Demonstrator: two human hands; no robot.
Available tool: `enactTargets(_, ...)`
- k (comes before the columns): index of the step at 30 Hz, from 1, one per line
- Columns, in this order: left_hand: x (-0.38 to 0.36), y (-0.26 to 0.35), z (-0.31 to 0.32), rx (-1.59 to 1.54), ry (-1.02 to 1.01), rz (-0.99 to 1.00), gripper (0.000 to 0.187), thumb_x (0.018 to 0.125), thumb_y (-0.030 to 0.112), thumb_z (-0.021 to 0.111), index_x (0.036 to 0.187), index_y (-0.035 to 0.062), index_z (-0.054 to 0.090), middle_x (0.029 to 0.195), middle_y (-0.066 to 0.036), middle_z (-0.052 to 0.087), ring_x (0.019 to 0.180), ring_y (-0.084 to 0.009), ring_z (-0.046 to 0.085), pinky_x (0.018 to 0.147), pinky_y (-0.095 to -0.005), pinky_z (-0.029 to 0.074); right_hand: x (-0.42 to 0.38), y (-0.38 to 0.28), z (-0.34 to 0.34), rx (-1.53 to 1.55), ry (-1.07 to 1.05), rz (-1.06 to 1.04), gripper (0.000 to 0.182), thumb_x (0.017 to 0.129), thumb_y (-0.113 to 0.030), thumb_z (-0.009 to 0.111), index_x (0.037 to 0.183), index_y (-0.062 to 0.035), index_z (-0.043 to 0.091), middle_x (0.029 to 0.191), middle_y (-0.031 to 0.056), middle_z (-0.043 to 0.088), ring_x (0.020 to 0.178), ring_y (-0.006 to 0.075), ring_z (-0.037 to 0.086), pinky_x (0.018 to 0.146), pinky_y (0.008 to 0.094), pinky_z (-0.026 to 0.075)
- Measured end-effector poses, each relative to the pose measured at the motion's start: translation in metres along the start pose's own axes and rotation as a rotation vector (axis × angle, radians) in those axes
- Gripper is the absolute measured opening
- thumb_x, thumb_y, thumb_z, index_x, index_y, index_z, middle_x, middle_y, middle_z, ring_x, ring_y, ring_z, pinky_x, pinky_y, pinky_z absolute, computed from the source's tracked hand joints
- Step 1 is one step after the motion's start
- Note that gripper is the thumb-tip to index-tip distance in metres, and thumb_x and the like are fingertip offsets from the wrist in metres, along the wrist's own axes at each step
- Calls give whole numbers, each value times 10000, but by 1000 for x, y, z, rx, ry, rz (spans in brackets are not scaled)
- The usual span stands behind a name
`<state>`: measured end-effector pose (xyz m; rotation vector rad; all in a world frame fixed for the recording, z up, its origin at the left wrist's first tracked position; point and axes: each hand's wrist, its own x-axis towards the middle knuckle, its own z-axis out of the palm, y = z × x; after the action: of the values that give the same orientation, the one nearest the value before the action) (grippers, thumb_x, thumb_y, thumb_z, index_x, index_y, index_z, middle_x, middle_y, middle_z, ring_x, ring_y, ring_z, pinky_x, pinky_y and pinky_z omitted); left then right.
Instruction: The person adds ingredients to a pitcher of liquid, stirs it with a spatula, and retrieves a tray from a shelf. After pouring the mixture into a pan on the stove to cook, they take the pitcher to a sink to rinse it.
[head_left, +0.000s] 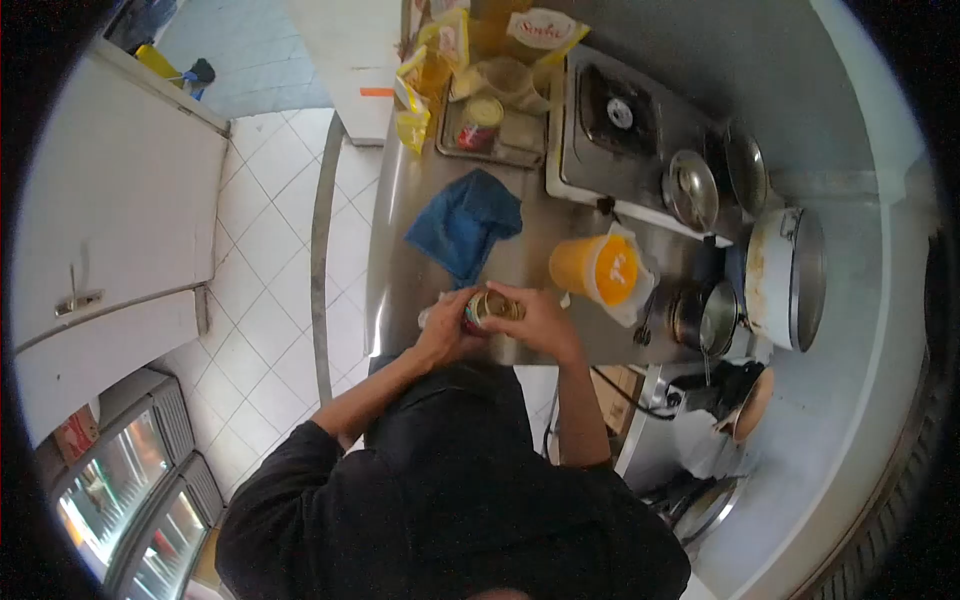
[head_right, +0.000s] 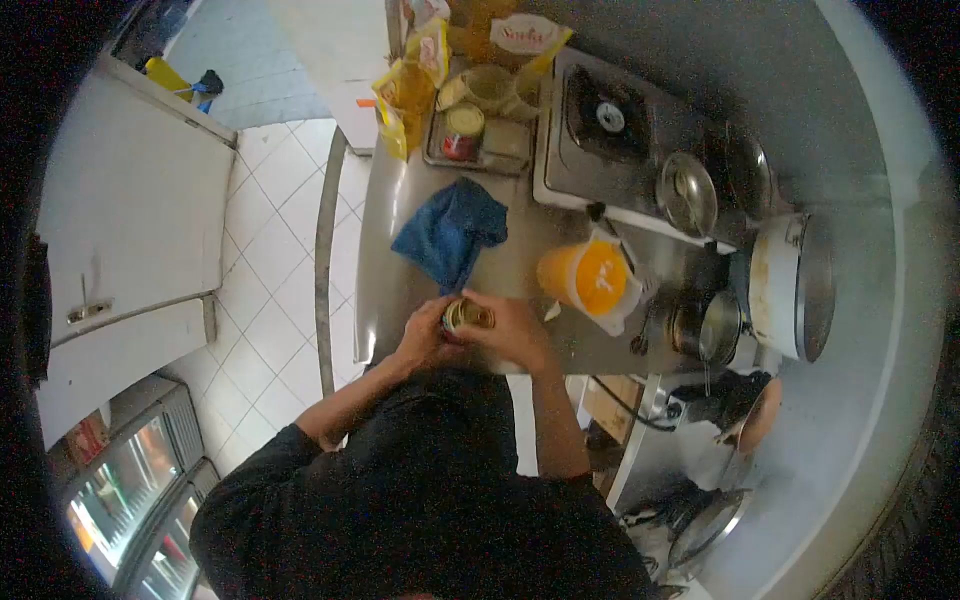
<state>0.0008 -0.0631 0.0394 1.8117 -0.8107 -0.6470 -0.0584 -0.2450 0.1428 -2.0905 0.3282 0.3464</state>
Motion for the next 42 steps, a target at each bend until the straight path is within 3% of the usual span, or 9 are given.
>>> enactTargets(5, -1, -8, -8, 38, 67, 12, 679, 587, 149, 815, 1193, 48, 526, 1129, -189, 596, 1070, -384, 555, 898, -438, 459, -11, 58, 13, 726, -61, 226, 313, 903, -271, 629, 1007, 25, 637, 839, 72, 664, 727, 143, 661, 621, 244, 544)
enactTargets(8, -4, -14, -20, -15, 159, 25, 667, 585, 135, 821, 1179, 39, 533, 1108, -186, 607, 1044, -382, 573, 892, -434, 465, -2, 87, 29, 827, 81, 381, 289, 928, -287, 589, 956, -3, 632, 850, 77, 662, 737, 144, 663, 632, 247, 558)
enactTargets(11, -11, -34, -27, 25, 240, 10, 682, 595, 176, 848, 1180, 40, 524, 1091, -153, 626, 1019, -322, 615, 863, -382, 488, 20, 129, 42, 630, -33, 594, 347, 902, -323, 612, 1008, 8, 615, 883, 120, 665, 745, 210, 675, 649, 307, 556)
enactTargets(14, -13, -22, -44, -41, 328, -2, 665, 602, 190, 851, 1164, 39, 528, 1074, -146, 634, 1016, -305, 621, 854, -379, 493, 62, 134, 34, -701, 391, 104, 424, 856, -363, 645, 1027, 20, 587, 903, 181, 655, 749, 322, 659, 652, 392, 528)
enactTargets(16, -14, -27, -48, -46, 392, -26, 665, 579, 165, 861, 1147, 26, 544, 1082, -161, 627, 1010, -322, 616, 854, -380, 493, 123, 35, -5, -392, 592, 63, 470, 810, -378, 673, 1019, 30, 573, 929, 224, 637, 767, 406, 619, 695, 459, 485)
enactTargets(17, -15, -30, -48, -51, 423, -36, 666, 568, 153, 866, 1139, 19, 551, 1086, -169, 623, 1008, -330, 614, 853, -381, 494, 158, 15, -13, -467, 856, -159, 455, 814, -376, 667, 1008, 22, 562, 872, 232, 631, 805, 394, 614, 701, 470, 476)
enactTargets(23, -17, -50, -44, -21, 576, -23, 679, 558, 157, 879, 1136, 15, 551, 1056, -160, 628, 967, -325, 626, 834, -375, 505, 291, -24, -26, -532, 812, 148, 677, 696, -489, 729, 1069, 43, 540, 994, 255, 591, 977, 395, 580, 802, 446, 486)
enactTargets(34, -17, -50, -64, -59, 548, -102, 663, 578, 176, 877, 1138, 19, 557, 1066, -157, 627, 994, -322, 617, 864, -375, 498, 261, -41, -55, -472, 664, 149, 664, 605, -470, 782, 1041, 3, 616, 931, 222, 640, 937, 370, 605, 774, 457, 476)
enactTargets(42, -13, -56, -66, -71, 515, -119, 697, 580, 157, 876, 1179, 35, 542, 1103, -132, 618, 1015, -282, 612, 866, -355, 496, 241, -164, -167, -638, 990, -216, 682, 627, -428, 781, 1095, 34, 600, 962, 224, 628, 920, 365, 592, 808, 451, 471)
